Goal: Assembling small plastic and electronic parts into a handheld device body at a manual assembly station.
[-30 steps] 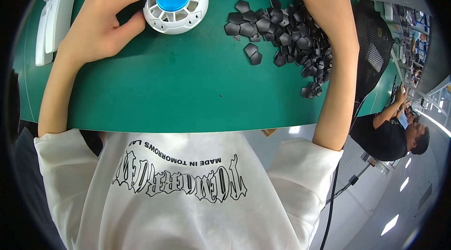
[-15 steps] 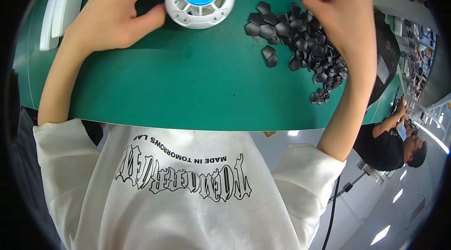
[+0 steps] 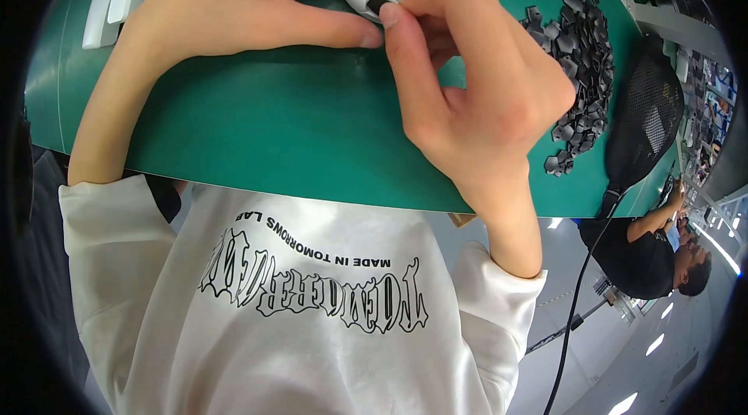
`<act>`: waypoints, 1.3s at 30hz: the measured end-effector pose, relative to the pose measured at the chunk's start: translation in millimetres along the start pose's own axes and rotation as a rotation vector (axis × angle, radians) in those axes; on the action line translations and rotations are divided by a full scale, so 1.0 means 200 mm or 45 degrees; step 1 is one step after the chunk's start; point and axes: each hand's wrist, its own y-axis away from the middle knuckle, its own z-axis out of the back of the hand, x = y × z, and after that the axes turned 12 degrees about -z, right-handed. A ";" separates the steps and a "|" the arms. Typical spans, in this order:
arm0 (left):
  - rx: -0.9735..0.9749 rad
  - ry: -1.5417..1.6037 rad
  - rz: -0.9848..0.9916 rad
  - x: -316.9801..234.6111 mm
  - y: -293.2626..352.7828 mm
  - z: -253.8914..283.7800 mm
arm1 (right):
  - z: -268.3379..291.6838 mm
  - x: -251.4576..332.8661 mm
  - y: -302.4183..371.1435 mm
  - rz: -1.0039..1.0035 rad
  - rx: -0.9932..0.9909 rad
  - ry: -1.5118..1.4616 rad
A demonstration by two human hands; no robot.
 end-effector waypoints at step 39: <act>0.431 -0.100 0.166 -0.06 -0.16 0.05 | 0.40 -0.41 -0.18 -0.385 0.138 0.465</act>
